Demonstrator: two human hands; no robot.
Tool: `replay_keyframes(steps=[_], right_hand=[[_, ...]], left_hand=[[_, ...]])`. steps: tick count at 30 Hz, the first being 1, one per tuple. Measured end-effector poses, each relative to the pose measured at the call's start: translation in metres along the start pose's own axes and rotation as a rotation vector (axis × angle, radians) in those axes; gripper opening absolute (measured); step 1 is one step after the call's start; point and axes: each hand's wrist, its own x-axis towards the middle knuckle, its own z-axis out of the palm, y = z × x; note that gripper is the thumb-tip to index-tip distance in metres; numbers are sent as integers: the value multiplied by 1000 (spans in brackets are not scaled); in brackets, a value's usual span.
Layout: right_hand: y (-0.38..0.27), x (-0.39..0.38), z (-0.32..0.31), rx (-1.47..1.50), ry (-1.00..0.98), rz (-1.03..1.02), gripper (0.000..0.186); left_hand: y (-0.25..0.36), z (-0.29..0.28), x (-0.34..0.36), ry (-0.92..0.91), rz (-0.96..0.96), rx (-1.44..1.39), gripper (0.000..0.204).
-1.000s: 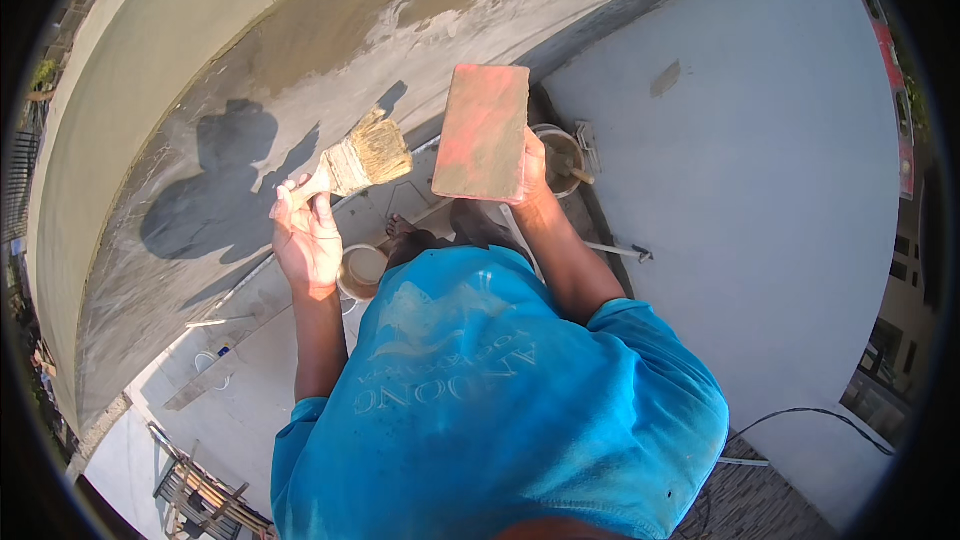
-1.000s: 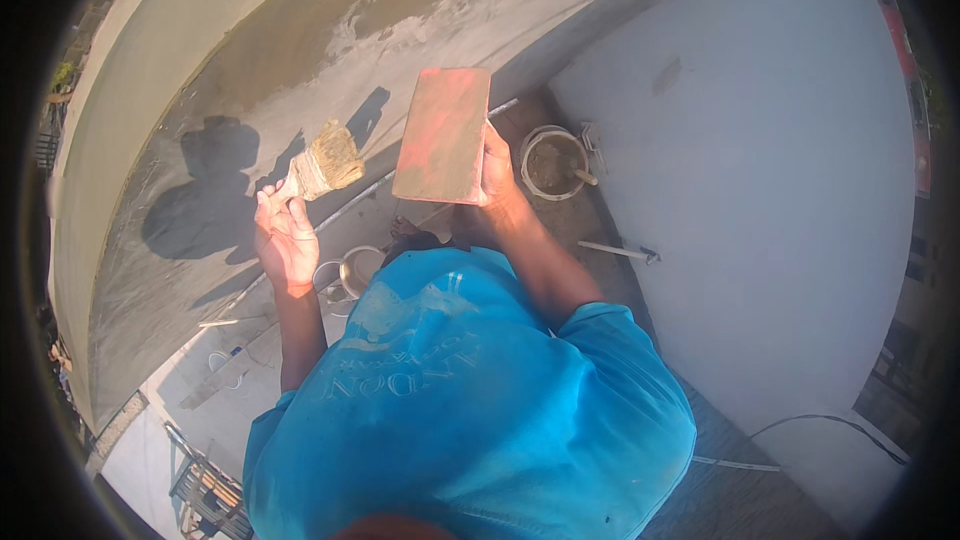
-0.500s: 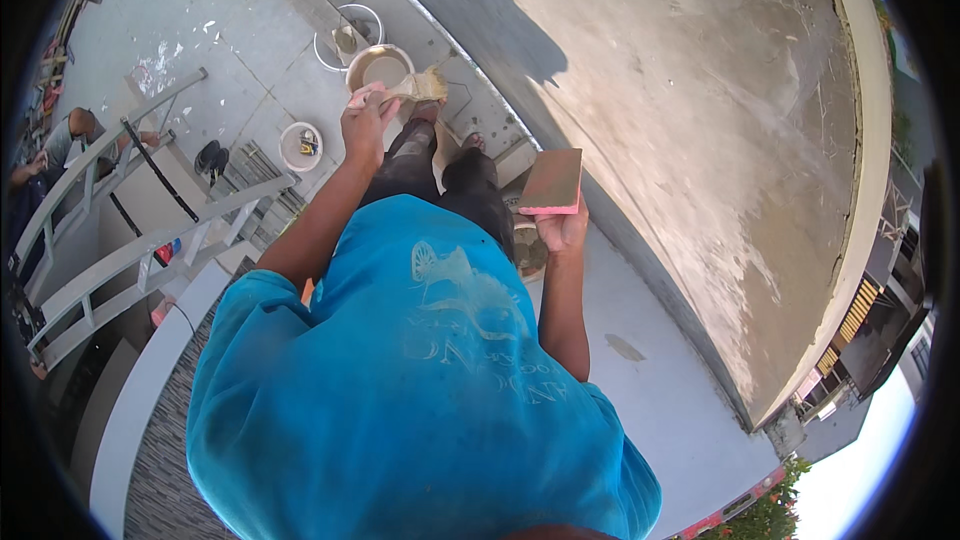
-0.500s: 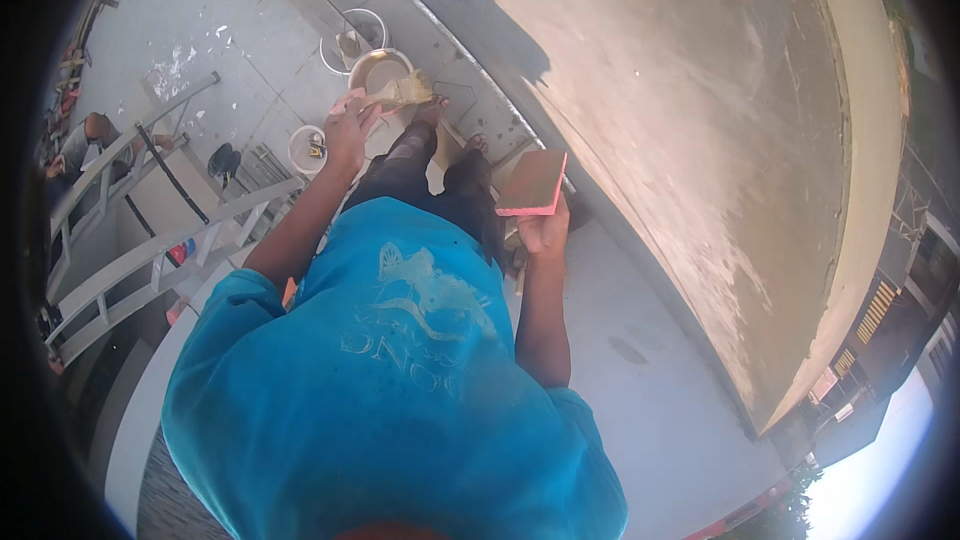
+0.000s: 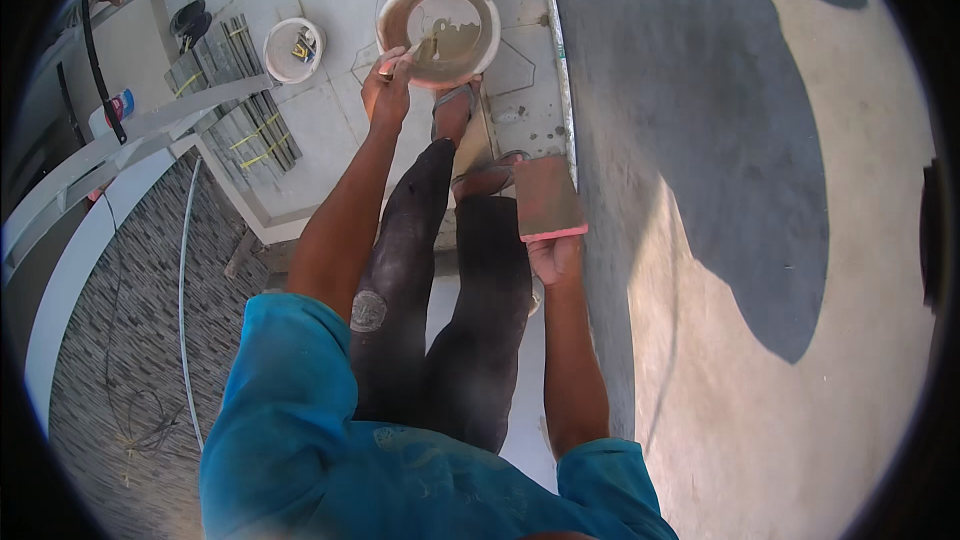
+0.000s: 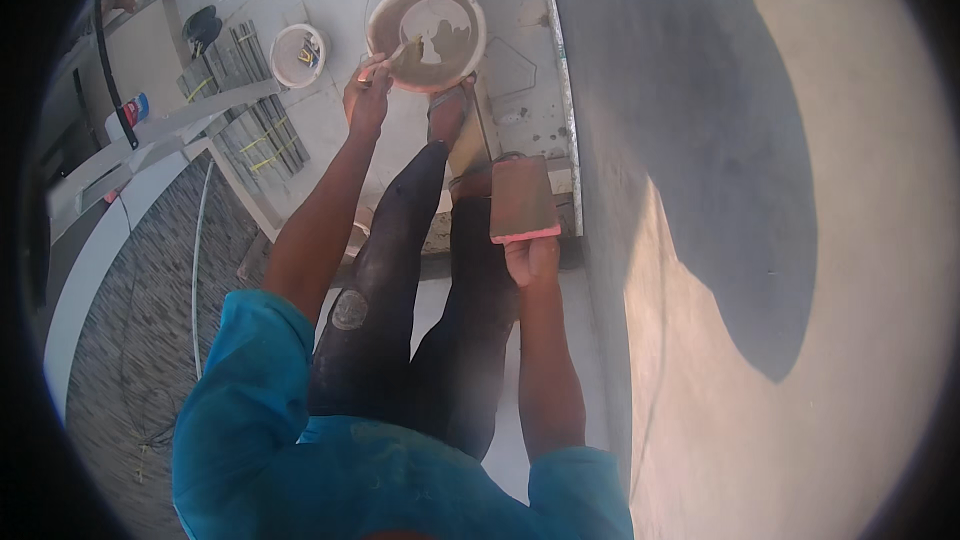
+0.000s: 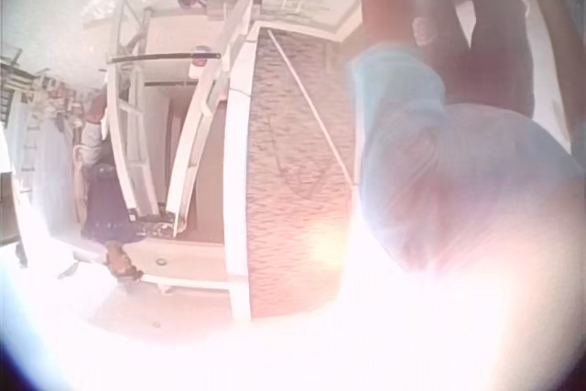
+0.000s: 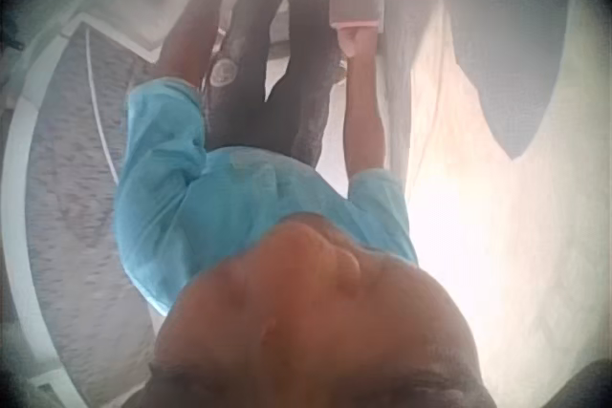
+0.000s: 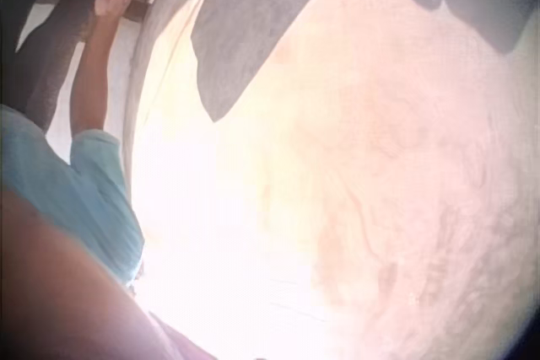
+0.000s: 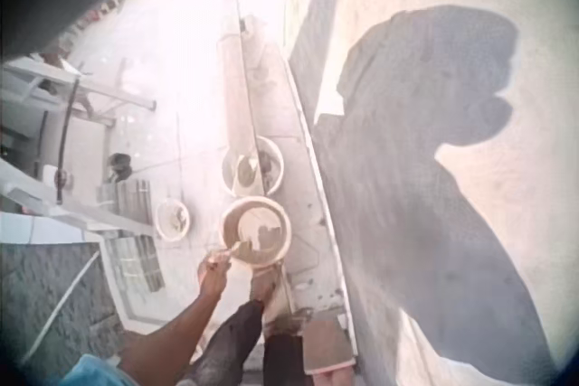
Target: The person smooths a curved concrete surface using a pink trowel and a brush. They repeatedly rub the trowel against the wall, occasionally dipping the brush into a bucket of water and cleaning the trowel. The person stands on a scaffold and works on the upper section of the wall.
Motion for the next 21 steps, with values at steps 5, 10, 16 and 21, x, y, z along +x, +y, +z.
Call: replay_keyframes(steps=[5, 10, 16, 21], right_hand=[[31, 101, 24, -87, 61, 49, 37], [37, 171, 38, -166, -71, 165, 39], [51, 258, 80, -335, 73, 184, 36], [58, 317, 94, -552, 168, 186, 38]], left_hand=[[-91, 62, 99, -1, 348, 298, 27], [-85, 88, 108, 12, 434, 457, 23], [-88, 48, 92, -80, 274, 487, 21], [-12, -1, 5, -206, 402, 53, 22]])
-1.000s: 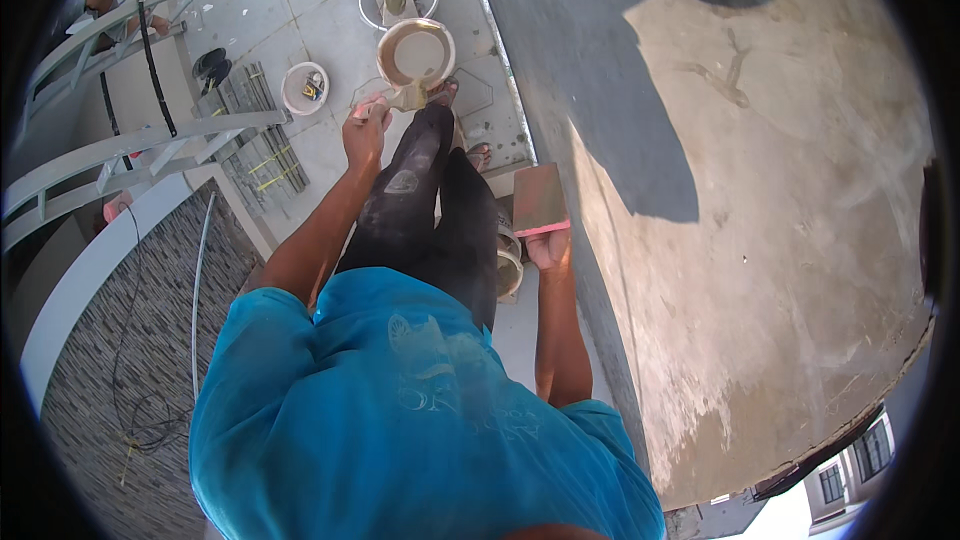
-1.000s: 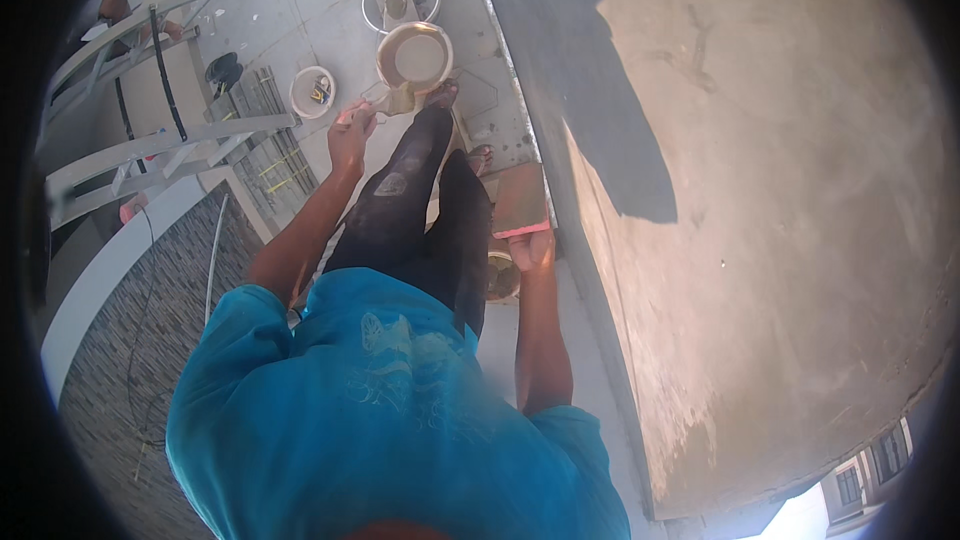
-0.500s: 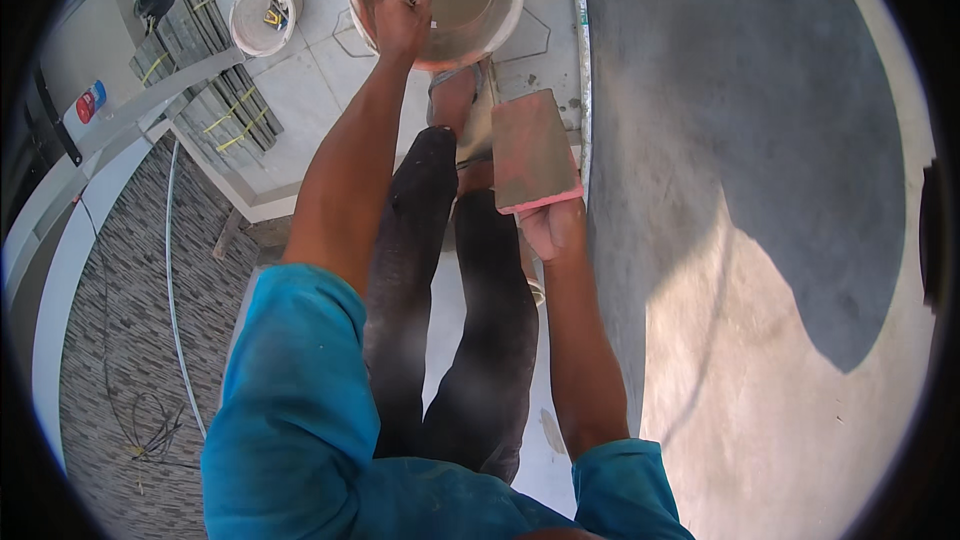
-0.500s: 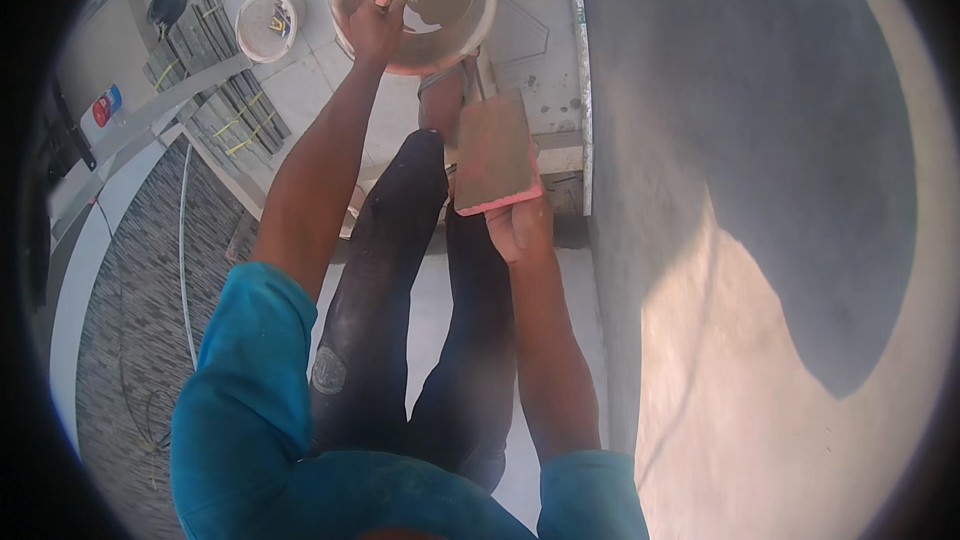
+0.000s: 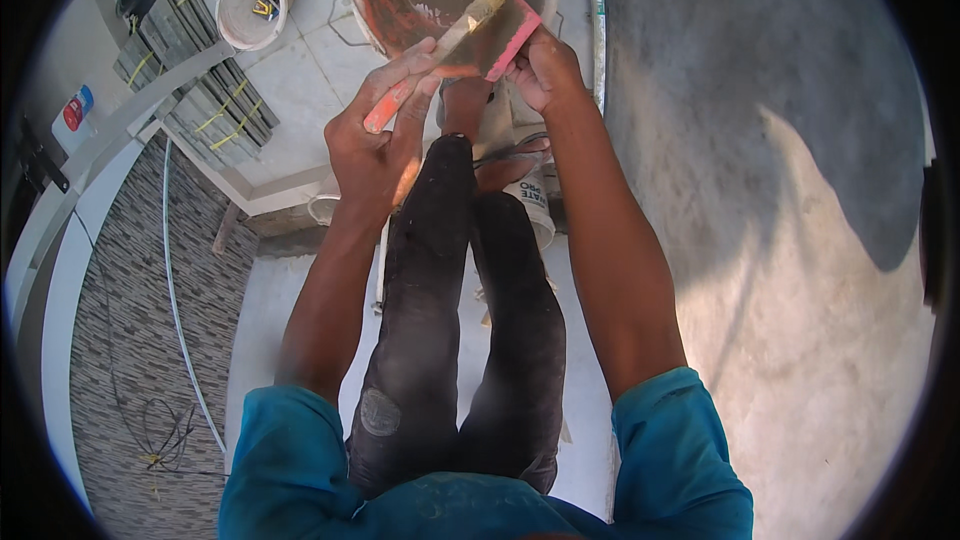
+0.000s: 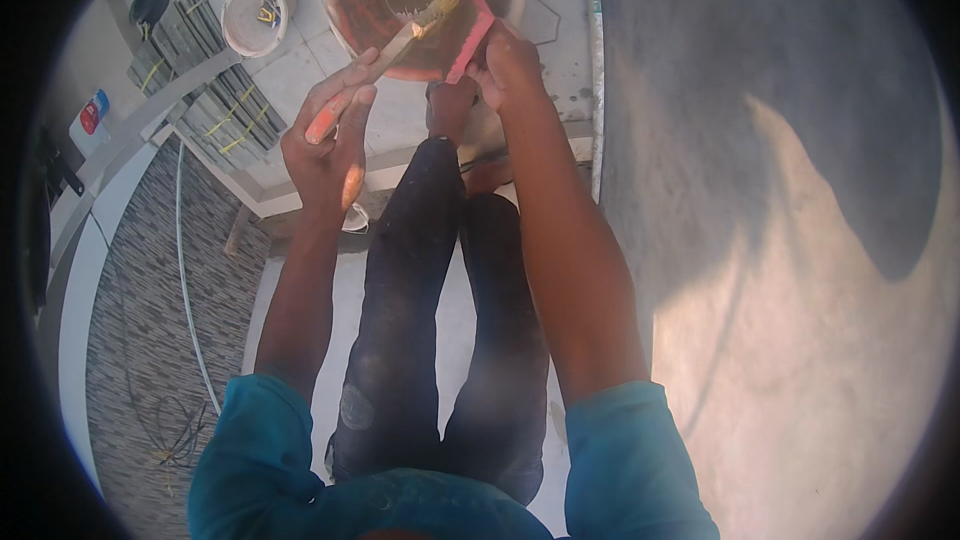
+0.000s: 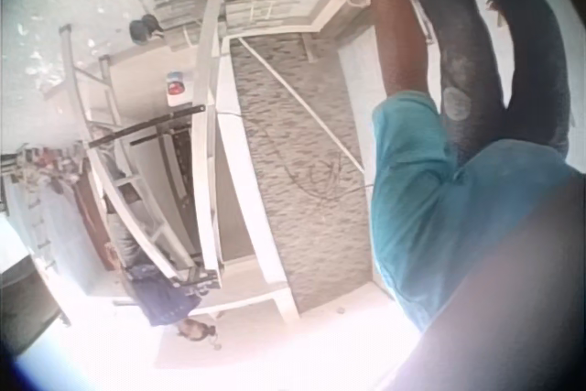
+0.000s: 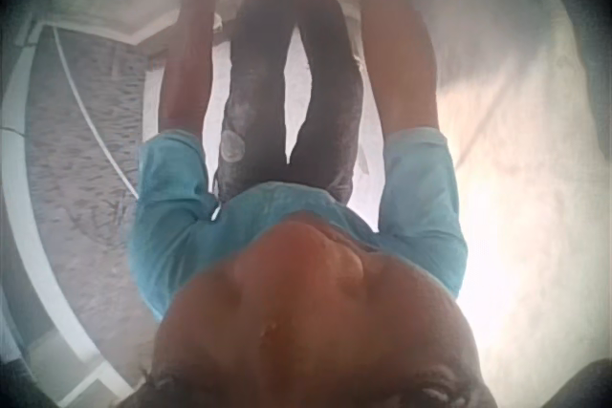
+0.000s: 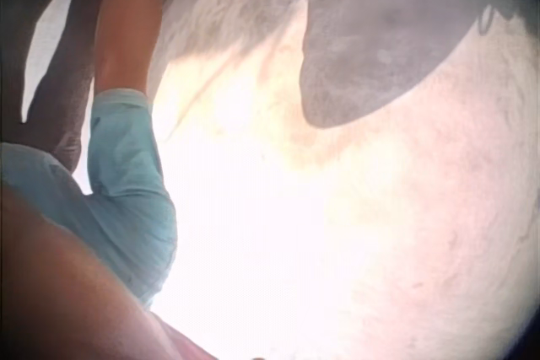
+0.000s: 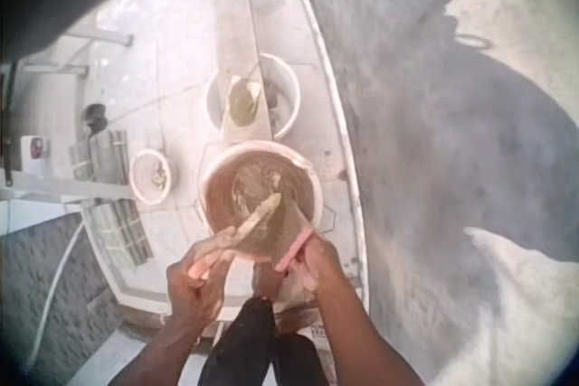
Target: The person smooths a curved concrete surface using a pink trowel and a brush. They repeatedly rub the trowel against the wall, occasionally dipping the brush into a bucket of water and cleaning the trowel. The person stands on a scaffold and works on the upper section of the wall.
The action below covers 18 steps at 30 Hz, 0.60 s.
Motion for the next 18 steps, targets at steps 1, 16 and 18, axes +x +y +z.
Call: replay_keyframes(steps=[1, 16, 18], right_hand=[[1, 2, 5, -57, -10, -14, 38], [-14, -49, -8, -602, 7, -254, 43], [-17, -50, -3, -495, -3, -203, 43]], left_hand=[[13, -6, -9, -41, -14, -7, 23], [-35, -5, 63, -193, -189, 474, 19], [-73, 3, 88, -210, -212, 545, 20]])
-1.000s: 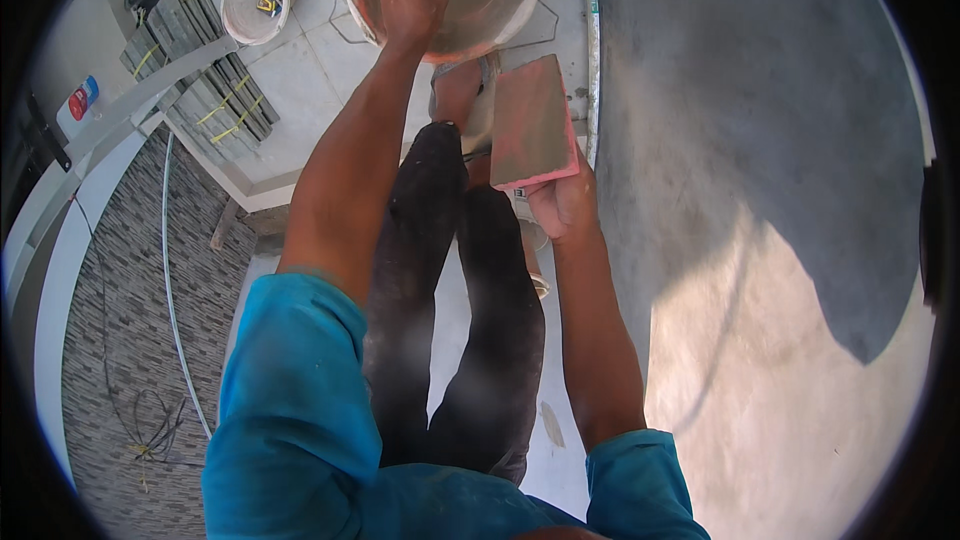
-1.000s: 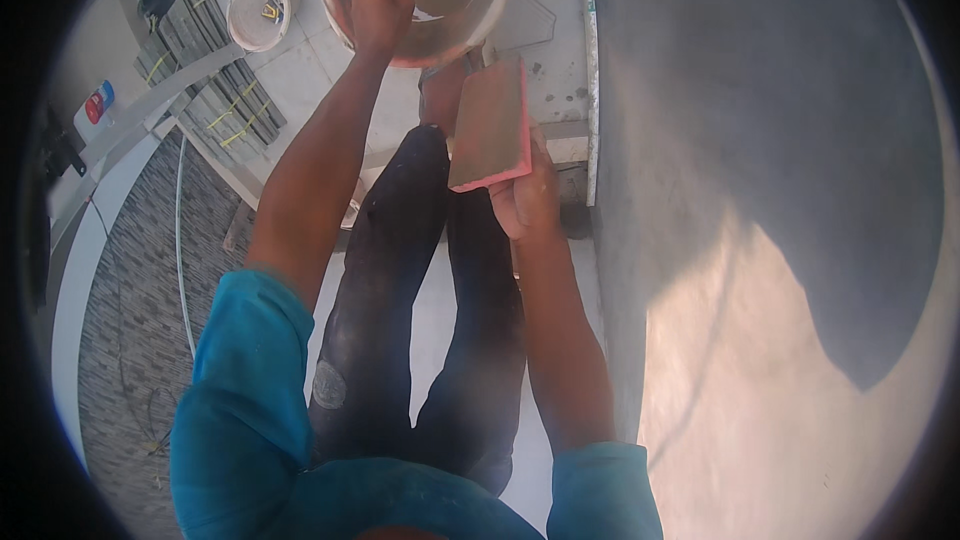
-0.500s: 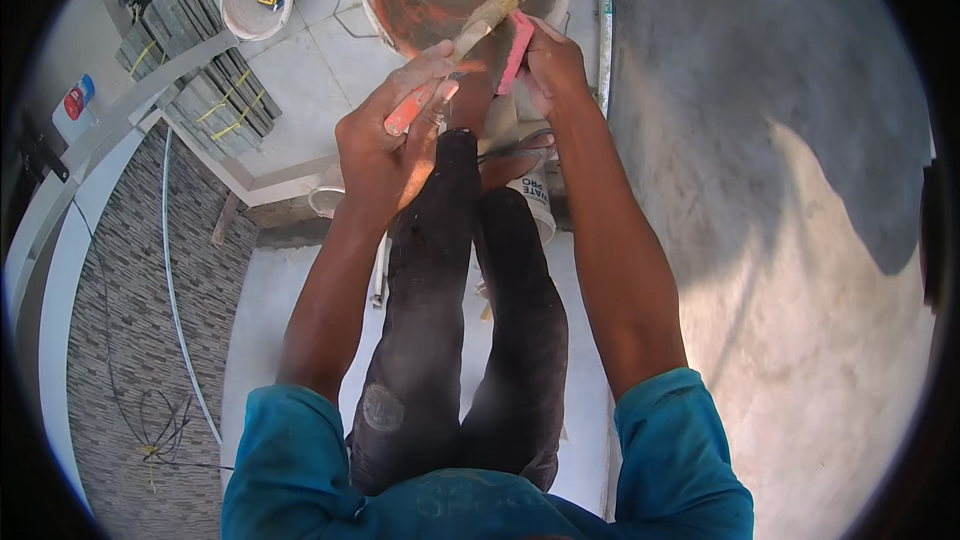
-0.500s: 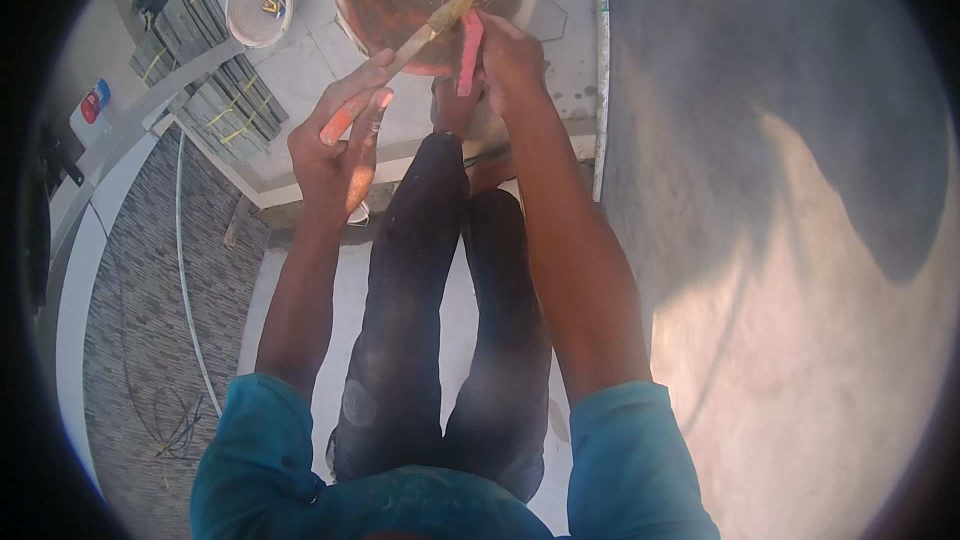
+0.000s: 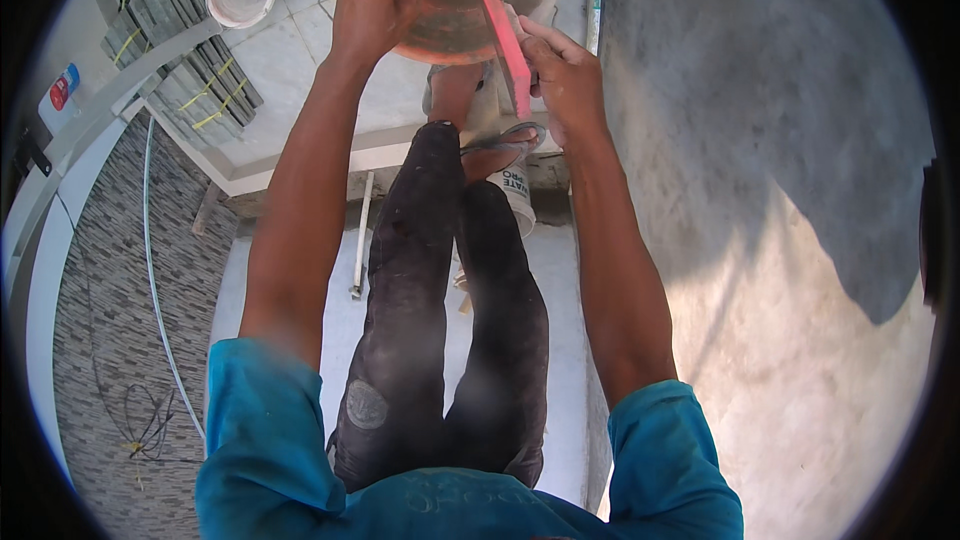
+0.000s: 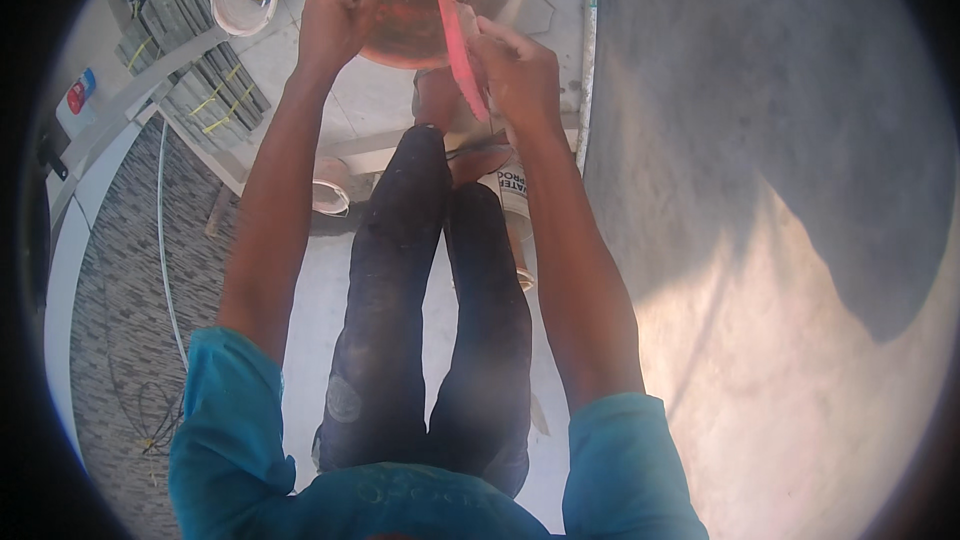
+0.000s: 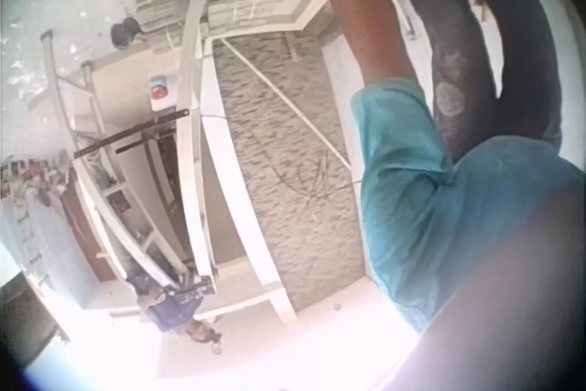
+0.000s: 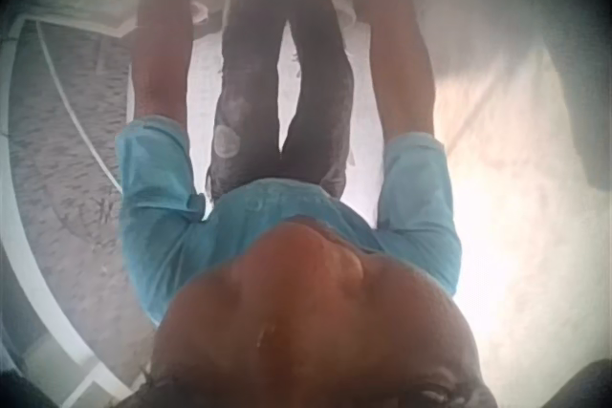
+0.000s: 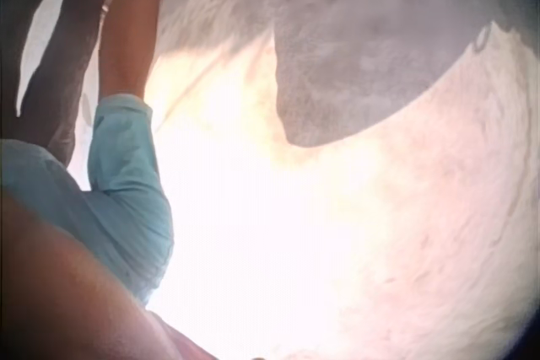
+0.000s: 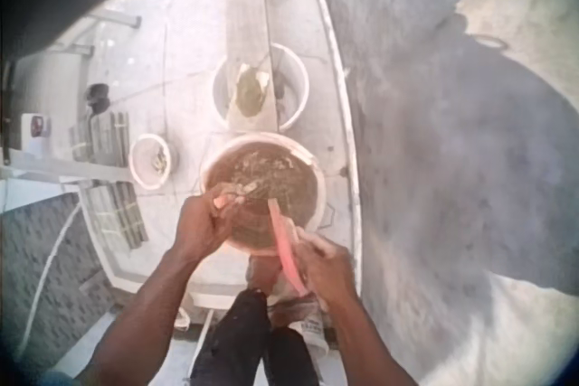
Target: The person smooths a curved concrete surface using a pink trowel and a brush. They repeatedly rub the trowel against the wall, occasionally dipping the brush into a bucket of water and cleaning the trowel. The person stands on a scaffold and works on the upper section of the wall.
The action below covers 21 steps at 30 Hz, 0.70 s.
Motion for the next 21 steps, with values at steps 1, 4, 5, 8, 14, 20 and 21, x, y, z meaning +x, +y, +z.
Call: replay_keyframes(steps=[1, 4, 5, 8, 14, 20, 21], right_hand=[[0, -1, 0, 52, 0, 30, 43], [6, 17, -9, 212, 3, 94, 39], [8, 23, -9, 253, 3, 124, 38], [11, 39, -9, 364, 15, 171, 34], [5, 18, 14, 532, -37, 214, 33], [24, 16, -11, 534, -44, 161, 30], [22, 14, -9, 538, -48, 168, 32]], left_hand=[[-23, 15, 15, 23, 54, 42, 21], [-2, 17, 16, 49, -9, 57, 21], [14, 7, 3, 51, -75, 52, 21], [40, -24, -59, 196, 171, -245, 17], [65, -29, -97, 174, 54, -402, 17], [75, -19, -97, 259, 173, -464, 17], [73, -17, -98, 208, 166, -400, 19]])
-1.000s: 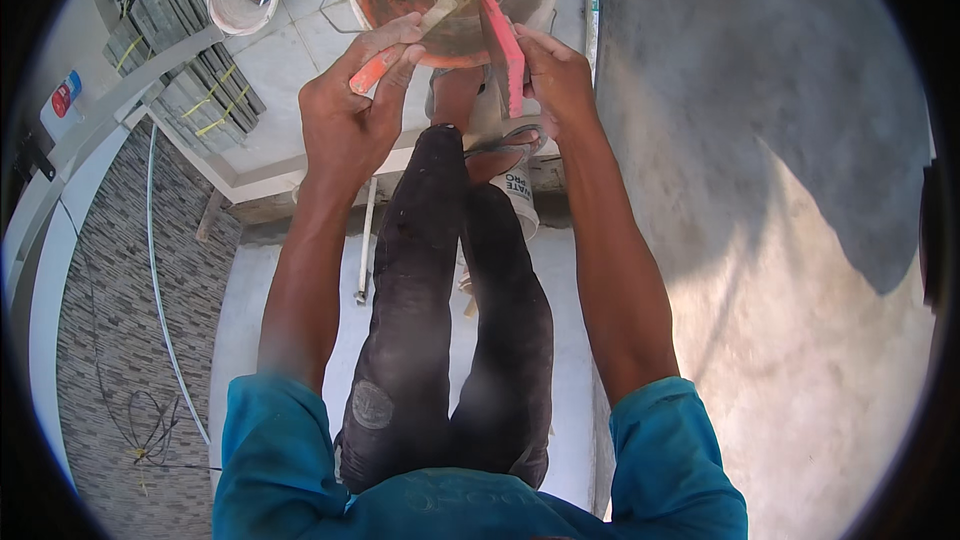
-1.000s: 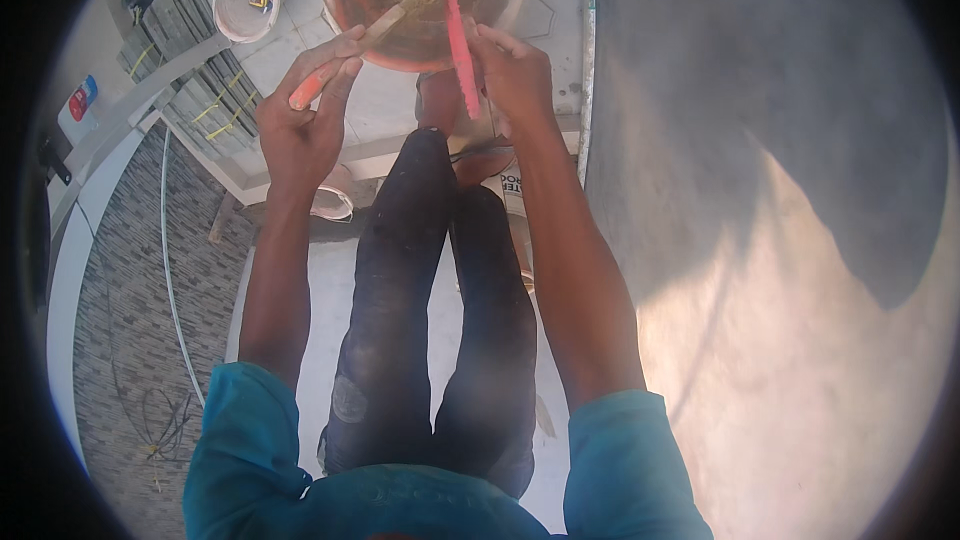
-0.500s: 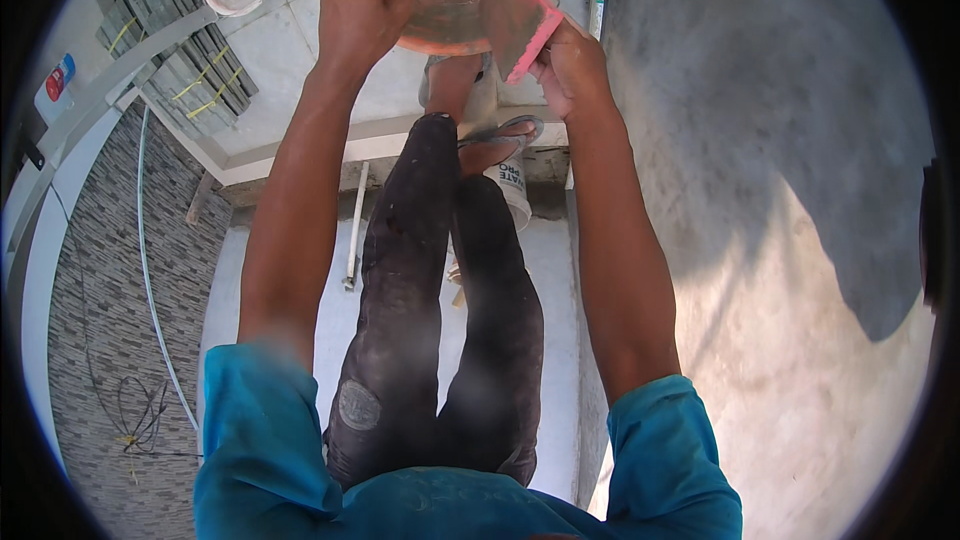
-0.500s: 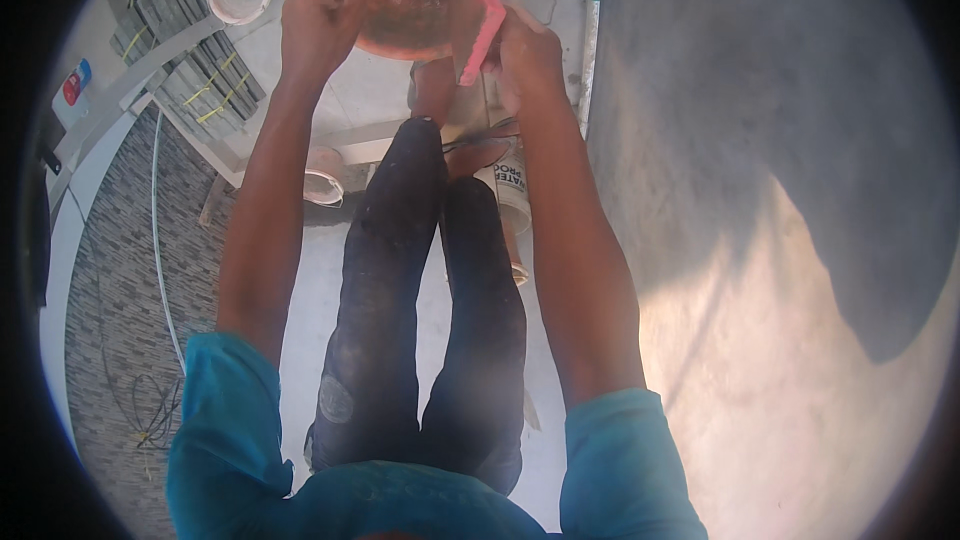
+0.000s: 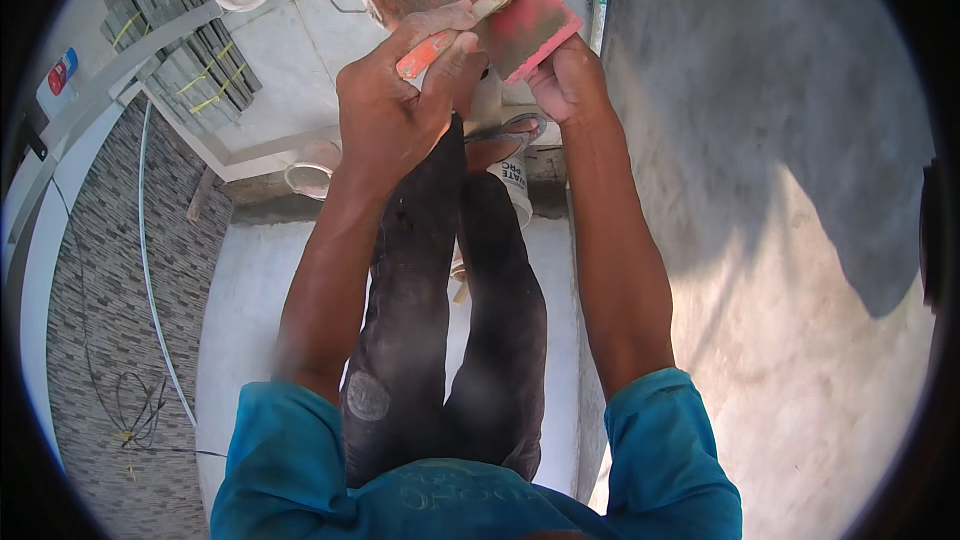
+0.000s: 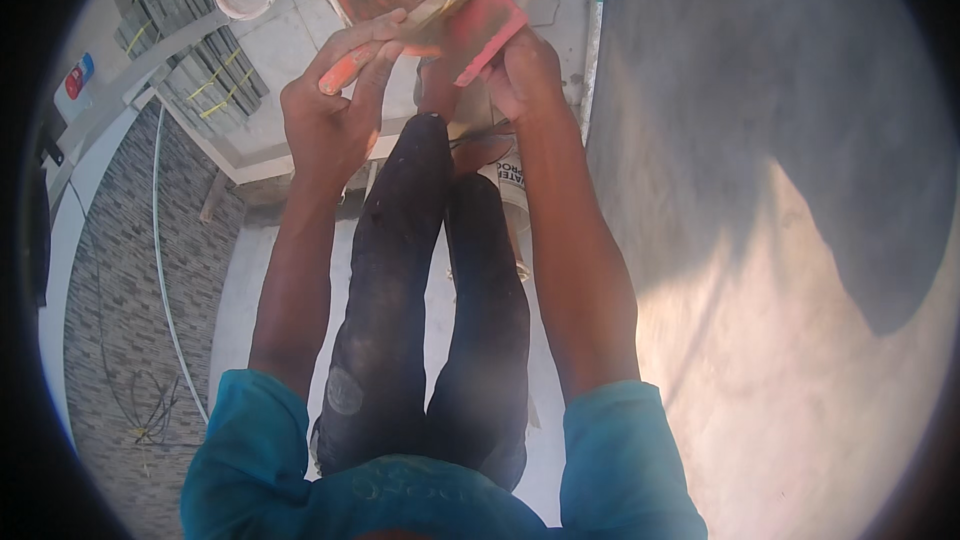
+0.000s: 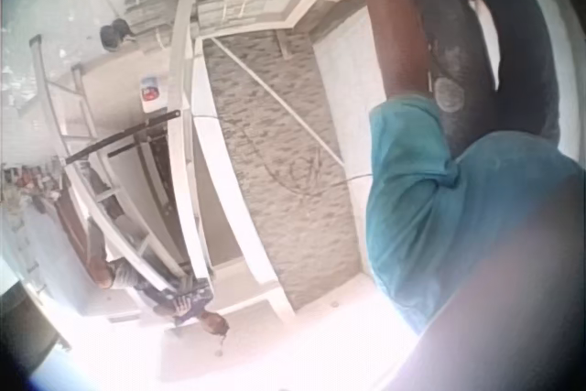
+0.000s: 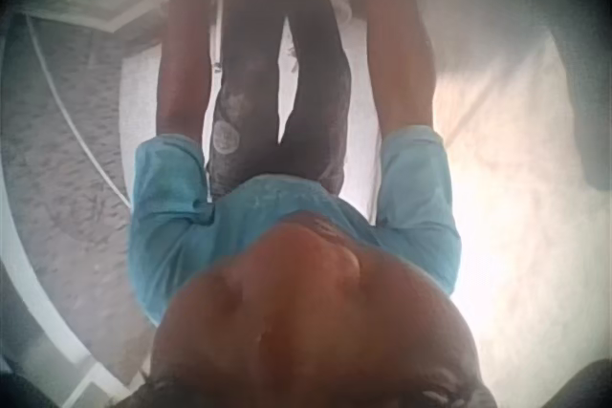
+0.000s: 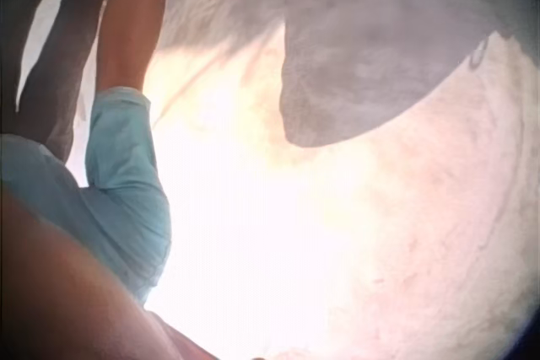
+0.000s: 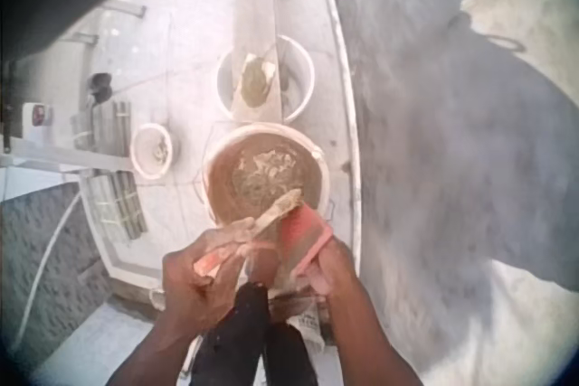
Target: The person smooths a curved concrete surface using a pink trowel and a brush. They repeatedly rub the trowel against the wall, occasionally dipping the brush into a bucket of water and cleaning the trowel. The person stands on a scaffold and works on the upper section of the wall.
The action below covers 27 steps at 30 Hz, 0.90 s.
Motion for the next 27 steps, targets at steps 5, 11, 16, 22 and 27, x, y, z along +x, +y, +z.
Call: replay_keyframes(steps=[5, 11, 16, 22, 27], right_hand=[[1, -17, 7, 114, -58, 14, 33], [3, -7, -10, 137, -148, 19, 33], [1, 10, 14, 63, 62, 0, 34], [-4, -13, 24, 61, -17, -29, 33], [-5, 2, -2, -6, -25, -22, 35]], left_hand=[[-66, 16, 51, -50, -254, 246, 17], [-92, 24, 82, -55, -292, 358, 21], [-5, -4, 2, 42, -88, 24, 19], [-21, 10, -2, 82, -219, 118, 19], [-7, 20, -8, 85, -109, 92, 20]])
